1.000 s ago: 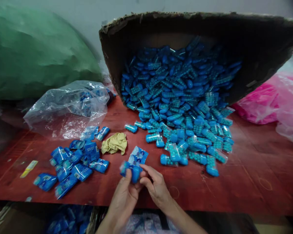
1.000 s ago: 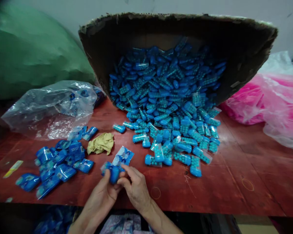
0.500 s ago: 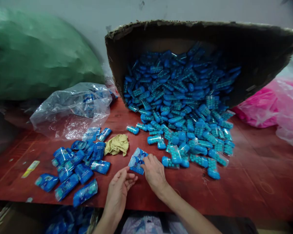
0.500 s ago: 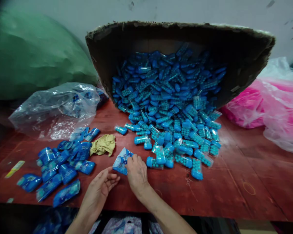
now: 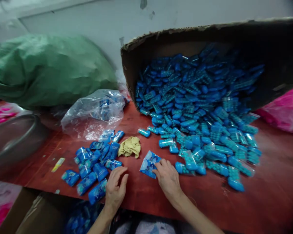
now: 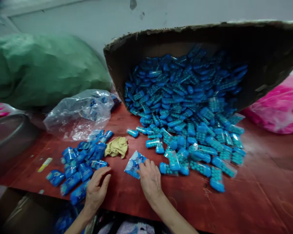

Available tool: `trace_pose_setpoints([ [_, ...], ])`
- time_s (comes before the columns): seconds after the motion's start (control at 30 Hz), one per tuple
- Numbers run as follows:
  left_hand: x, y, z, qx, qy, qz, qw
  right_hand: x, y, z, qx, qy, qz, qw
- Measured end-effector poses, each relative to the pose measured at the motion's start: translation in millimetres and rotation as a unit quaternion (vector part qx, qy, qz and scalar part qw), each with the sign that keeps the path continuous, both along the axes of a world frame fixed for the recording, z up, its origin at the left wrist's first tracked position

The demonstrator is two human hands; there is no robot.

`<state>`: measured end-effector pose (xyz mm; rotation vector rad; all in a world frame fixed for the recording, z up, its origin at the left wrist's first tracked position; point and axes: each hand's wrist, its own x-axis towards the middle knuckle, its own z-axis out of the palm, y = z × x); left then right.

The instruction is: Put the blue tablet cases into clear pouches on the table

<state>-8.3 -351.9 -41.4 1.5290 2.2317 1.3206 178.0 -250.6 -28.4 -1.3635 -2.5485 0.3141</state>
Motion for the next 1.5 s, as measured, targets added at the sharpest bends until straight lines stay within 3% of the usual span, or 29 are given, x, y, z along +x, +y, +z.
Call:
trace_pose_setpoints([
  [0.07, -22.5, 1.1, -1.7, -0.019, 0.055, -0.014, 0.998, -3.2, 1.5, -5.3, 0.017, 0.012, 0.003, 1.0],
  [0.13, -37.6, 3.5, -1.4, -0.029, 0.074, 0.021, 0.997, -5.0, 2.9, -7.6, 0.03, 0.019, 0.002, 0.999],
  [0.27, -27.6, 4.2, 0.9, 0.007, 0.048, 0.102, 0.994, -3.1, 3.0, -5.4, 0.022, 0.021, -0.01, 0.999],
  [0.4, 24.6, 4.3, 6.3, -0.027, -0.135, 0.067, 0.988, -0.3, 1.7, -4.7, 0.013, 0.025, -0.013, 1.0],
  [0.53, 66.0, 14.9, 13.4, -0.067, -0.379, 0.08, 0.92, 0.5, 1.5, -2.2, 0.015, 0.02, -0.022, 0.999],
  [0.63, 75.3, 23.3, 15.9, -0.058, -0.459, 0.091, 0.882, 0.9, 0.9, 4.0, 0.004, 0.018, -0.014, 1.0],
  [0.7, 73.0, 27.1, 16.7, -0.053, -0.45, 0.092, 0.887, 0.6, 0.7, 7.0, 0.002, 0.014, -0.009, 1.0],
  [0.87, 53.3, 40.3, 24.8, -0.031, -0.337, 0.105, 0.935, -3.1, 9.9, 3.0, 0.01, 0.0, 0.0, 1.0],
  [0.97, 48.8, 49.5, 32.1, -0.026, -0.331, 0.098, 0.938, -2.9, 19.8, 0.2, 0.012, 0.011, 0.019, 1.0],
  [1.13, 68.8, 49.7, 28.6, -0.044, -0.453, 0.116, 0.883, 5.1, 16.6, 10.6, 0.006, 0.088, 0.03, 0.996],
  [1.27, 87.7, 42.8, 23.1, -0.089, -0.547, 0.074, 0.829, 9.3, -2.3, 20.0, -0.026, 0.18, 0.048, 0.982],
  [1.37, 92.9, 40.1, 24.3, -0.091, -0.576, 0.07, 0.809, 7.5, -9.5, 18.4, -0.156, 0.316, -0.002, 0.936],
  [1.43, 92.7, 38.9, 25.6, -0.094, -0.583, 0.067, 0.804, 5.7, -8.7, 15.3, -0.316, 0.406, -0.059, 0.855],
  [1.5, 90.9, 37.3, 26.1, -0.112, -0.555, 0.06, 0.822, 5.2, -5.6, 13.6, -0.46, 0.451, -0.08, 0.761],
])
